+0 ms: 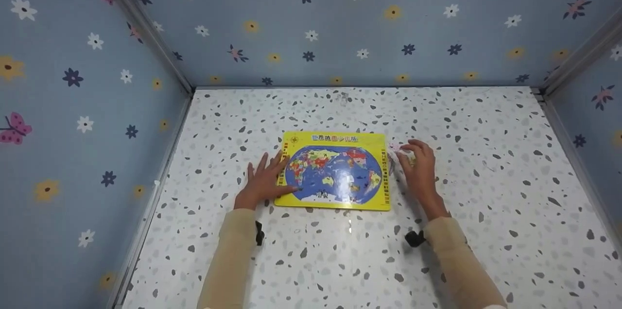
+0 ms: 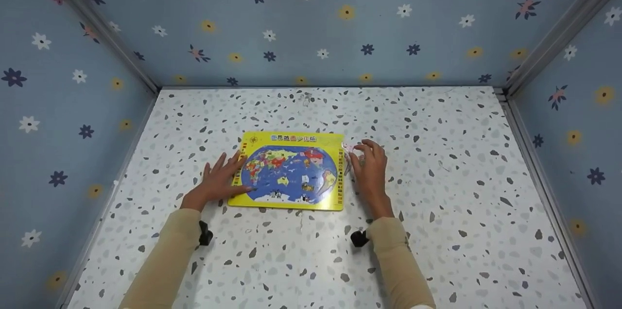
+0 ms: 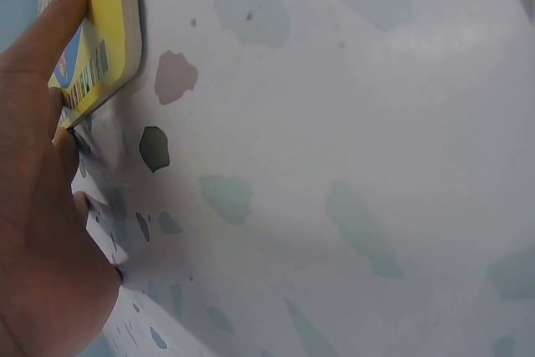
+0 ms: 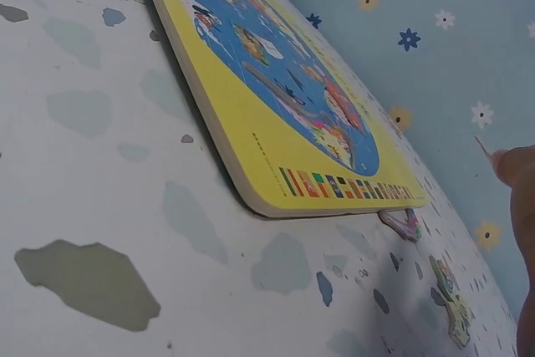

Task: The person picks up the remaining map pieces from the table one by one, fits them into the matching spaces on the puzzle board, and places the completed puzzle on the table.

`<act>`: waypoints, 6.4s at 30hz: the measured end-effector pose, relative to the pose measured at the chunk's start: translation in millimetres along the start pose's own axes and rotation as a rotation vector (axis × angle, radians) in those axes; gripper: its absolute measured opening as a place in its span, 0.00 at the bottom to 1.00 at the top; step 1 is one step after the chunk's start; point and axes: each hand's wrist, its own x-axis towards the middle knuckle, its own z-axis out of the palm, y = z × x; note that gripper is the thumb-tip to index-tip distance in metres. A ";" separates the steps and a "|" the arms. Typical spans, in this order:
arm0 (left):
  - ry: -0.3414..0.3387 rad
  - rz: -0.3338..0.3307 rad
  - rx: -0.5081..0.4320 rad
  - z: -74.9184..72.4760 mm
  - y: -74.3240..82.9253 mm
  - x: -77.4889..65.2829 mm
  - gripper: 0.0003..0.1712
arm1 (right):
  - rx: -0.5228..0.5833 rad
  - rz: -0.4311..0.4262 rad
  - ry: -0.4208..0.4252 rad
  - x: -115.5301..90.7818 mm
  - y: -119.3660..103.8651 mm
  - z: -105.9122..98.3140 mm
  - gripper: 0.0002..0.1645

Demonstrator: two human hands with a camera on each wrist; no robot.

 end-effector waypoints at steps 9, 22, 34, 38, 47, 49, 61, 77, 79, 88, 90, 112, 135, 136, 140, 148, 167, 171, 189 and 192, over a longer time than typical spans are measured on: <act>0.010 -0.007 -0.007 0.8 -0.4 0.4 0.59 | 0.012 -0.014 -0.014 -0.1 -4.1 3.2 0.16; 0.008 0.014 -0.004 -1.4 -0.8 -0.3 0.59 | 0.027 -0.062 -0.042 -0.6 -8.0 9.8 0.15; -0.010 0.000 -0.008 -1.4 0.3 1.1 0.60 | 0.023 -0.060 -0.098 -6.1 -14.8 19.4 0.11; -0.011 -0.004 -0.007 -0.3 0.0 1.5 0.61 | -0.002 -0.049 -0.126 -8.7 -16.8 21.4 0.12; 0.001 0.000 -0.006 0.7 0.5 2.0 0.61 | -0.011 -0.042 -0.163 -9.8 -15.9 27.5 0.12; 0.002 0.003 -0.007 0.9 0.2 1.9 0.61 | -0.005 -0.051 -0.176 -9.1 -15.4 28.7 0.12; -0.005 -0.003 0.008 1.4 -0.3 0.9 0.61 | 0.000 -0.083 -0.254 -5.8 -16.6 34.9 0.13; -0.003 -0.010 -0.007 0.5 1.2 0.0 0.60 | -0.054 -0.069 -0.311 -7.4 -17.4 42.6 0.11; 0.002 -0.002 -0.010 0.6 1.1 -0.4 0.60 | -0.052 -0.075 -0.317 -7.7 -17.4 43.4 0.11; 0.016 0.021 -0.012 -0.3 1.0 -1.6 0.59 | -0.060 -0.076 -0.344 -6.8 -17.7 46.5 0.11; 0.014 0.019 -0.014 0.0 0.7 -1.1 0.59 | -0.057 -0.075 -0.347 -6.8 -17.6 47.1 0.11; 0.015 0.003 -0.008 0.0 1.1 -2.0 0.59 | -0.082 -0.078 -0.333 -5.3 -20.5 50.9 0.12; 0.008 0.003 -0.007 -0.7 1.9 -2.1 0.59 | -0.112 -0.080 -0.288 -6.1 -22.2 56.8 0.12; 0.006 0.000 -0.009 -0.7 2.0 -2.1 0.59 | -0.115 -0.084 -0.285 -6.3 -21.9 57.2 0.12; 0.003 -0.002 -0.009 -0.6 1.6 -1.7 0.59 | -0.130 -0.109 -0.260 -6.6 -21.4 58.9 0.11; 0.009 0.003 0.003 -0.5 0.7 -0.4 0.59 | -0.166 -0.116 -0.234 -7.9 -24.2 60.0 0.09; 0.012 0.006 -0.018 1.4 0.0 -0.4 0.60 | -0.205 -0.095 -0.207 -12.1 -30.8 57.5 0.11; 0.014 0.004 -0.017 2.4 -0.6 -1.3 0.59 | -0.190 -0.088 -0.194 -12.9 -30.6 53.5 0.10; 0.025 -0.002 -0.023 3.5 0.8 -2.9 0.58 | -0.138 -0.071 -0.126 -13.3 -9.0 33.1 0.10; 0.019 -0.006 -0.028 3.3 0.0 -1.8 0.58 | -0.115 -0.035 -0.124 -14.4 -4.8 29.5 0.10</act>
